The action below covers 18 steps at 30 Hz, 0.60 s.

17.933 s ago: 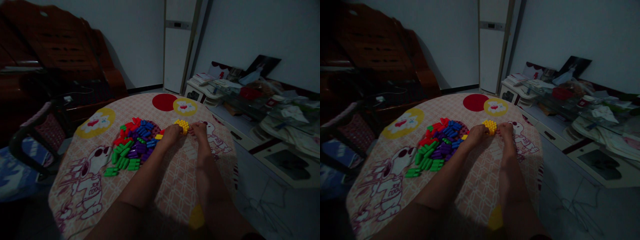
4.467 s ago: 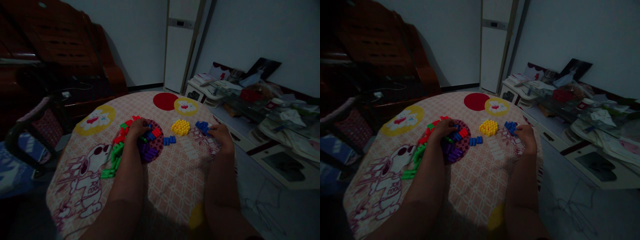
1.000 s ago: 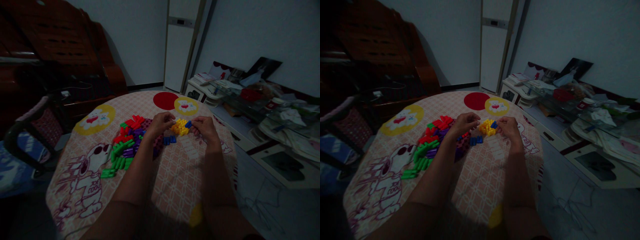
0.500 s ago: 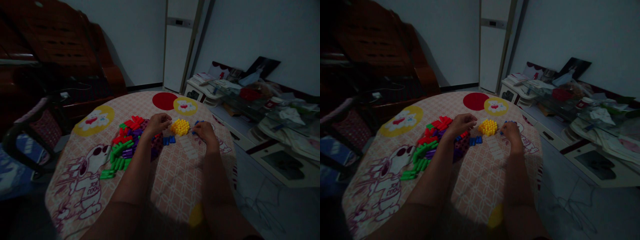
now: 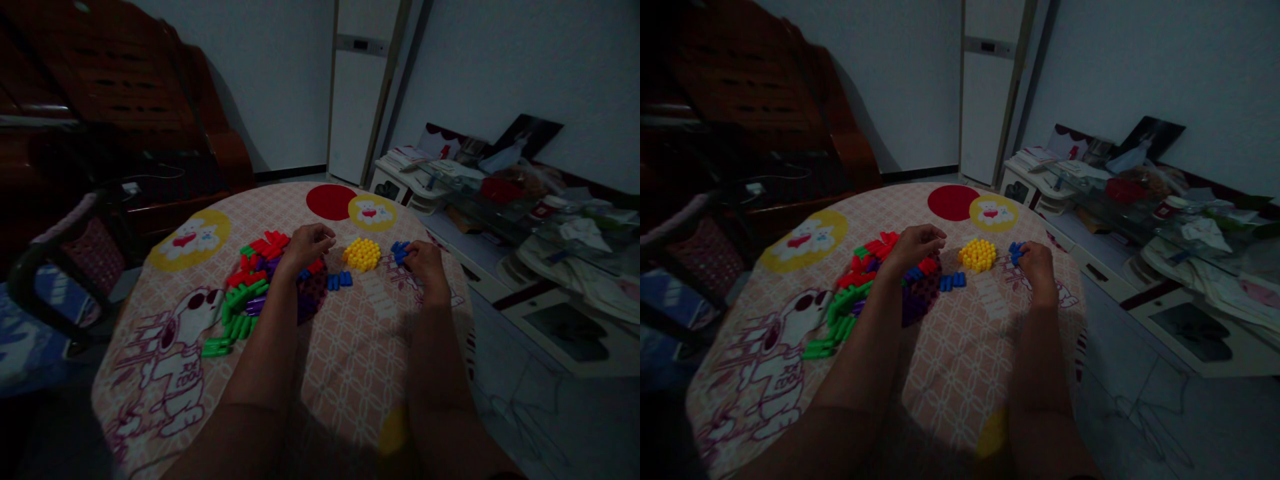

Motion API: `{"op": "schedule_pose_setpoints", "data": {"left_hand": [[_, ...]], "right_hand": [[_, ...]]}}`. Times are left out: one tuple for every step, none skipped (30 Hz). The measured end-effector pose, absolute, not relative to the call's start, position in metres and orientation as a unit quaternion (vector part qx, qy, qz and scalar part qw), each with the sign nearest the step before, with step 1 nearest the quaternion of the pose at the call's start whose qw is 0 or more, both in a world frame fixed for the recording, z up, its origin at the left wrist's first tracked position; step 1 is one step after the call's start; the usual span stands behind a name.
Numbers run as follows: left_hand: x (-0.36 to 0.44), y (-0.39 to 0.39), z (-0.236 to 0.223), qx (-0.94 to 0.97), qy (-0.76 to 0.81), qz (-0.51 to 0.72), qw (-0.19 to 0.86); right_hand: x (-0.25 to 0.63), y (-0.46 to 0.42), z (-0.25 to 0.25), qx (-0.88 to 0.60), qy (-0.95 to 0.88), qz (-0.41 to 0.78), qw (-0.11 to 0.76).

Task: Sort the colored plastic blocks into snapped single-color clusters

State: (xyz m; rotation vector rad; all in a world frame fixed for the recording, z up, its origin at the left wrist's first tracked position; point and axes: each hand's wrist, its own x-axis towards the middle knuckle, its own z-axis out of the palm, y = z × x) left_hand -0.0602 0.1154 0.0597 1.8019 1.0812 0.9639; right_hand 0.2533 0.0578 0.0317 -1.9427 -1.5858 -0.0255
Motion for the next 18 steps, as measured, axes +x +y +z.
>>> {"op": "schedule_pose_setpoints", "data": {"left_hand": [[-0.060, 0.115, 0.060, 0.712, 0.428, 0.381, 0.405], [-0.060, 0.115, 0.060, 0.712, 0.428, 0.380, 0.406], [-0.060, 0.115, 0.060, 0.712, 0.429, 0.379, 0.407], [-0.059, 0.115, 0.060, 0.713, 0.430, 0.377, 0.406], [-0.059, 0.115, 0.059, 0.713, 0.431, 0.376, 0.405], [-0.059, 0.116, 0.059, 0.713, 0.432, 0.376, 0.405], [-0.059, 0.116, 0.059, 0.712, 0.432, 0.377, 0.404], [-0.060, 0.116, 0.059, 0.711, 0.432, 0.380, 0.405], [-0.060, 0.116, 0.059, 0.709, 0.432, 0.382, 0.407], [-0.061, 0.116, 0.059, 0.707, 0.431, 0.384, 0.409], [-0.062, 0.116, 0.059, 0.706, 0.430, 0.386, 0.410], [-0.063, 0.115, 0.060, 0.705, 0.431, 0.388, 0.409], [-0.064, 0.115, 0.060, 0.704, 0.431, 0.389, 0.408], [-0.065, 0.115, 0.061, 0.703, 0.433, 0.392, 0.407], [-0.067, 0.114, 0.062, 0.701, 0.435, 0.394, 0.407], [-0.068, 0.114, 0.062, 0.698, 0.437, 0.395, 0.408], [-0.070, 0.114, 0.062, 0.694, 0.440, 0.396, 0.410], [-0.072, 0.114, 0.063, 0.688, 0.444, 0.398, 0.413]], "right_hand": [[0.253, 0.059, 0.030, -0.734, -0.603, -0.024, 0.311], [0.253, 0.059, 0.029, -0.733, -0.606, -0.033, 0.308], [0.252, 0.060, 0.029, -0.733, -0.608, -0.038, 0.301], [0.252, 0.061, 0.028, -0.735, -0.610, -0.041, 0.292], [0.251, 0.062, 0.028, -0.737, -0.612, -0.043, 0.282], [0.250, 0.062, 0.028, -0.740, -0.614, -0.047, 0.272], [0.249, 0.063, 0.029, -0.742, -0.614, -0.051, 0.263], [0.248, 0.063, 0.029, -0.744, -0.614, -0.056, 0.256], [0.247, 0.063, 0.029, -0.746, -0.615, -0.060, 0.250], [0.246, 0.063, 0.030, -0.747, -0.615, -0.062, 0.244], [0.244, 0.063, 0.030, -0.749, -0.615, -0.061, 0.238], [0.243, 0.062, 0.031, -0.751, -0.615, -0.058, 0.232], [0.242, 0.062, 0.032, -0.754, -0.615, -0.055, 0.225], [0.241, 0.061, 0.033, -0.757, -0.613, -0.052, 0.219], [0.240, 0.060, 0.035, -0.760, -0.611, -0.051, 0.215], [0.240, 0.058, 0.037, -0.764, -0.606, -0.054, 0.214], [0.240, 0.057, 0.040, -0.768, -0.599, -0.058, 0.218], [0.239, 0.055, 0.044, -0.769, -0.593, -0.061, 0.228]]}}
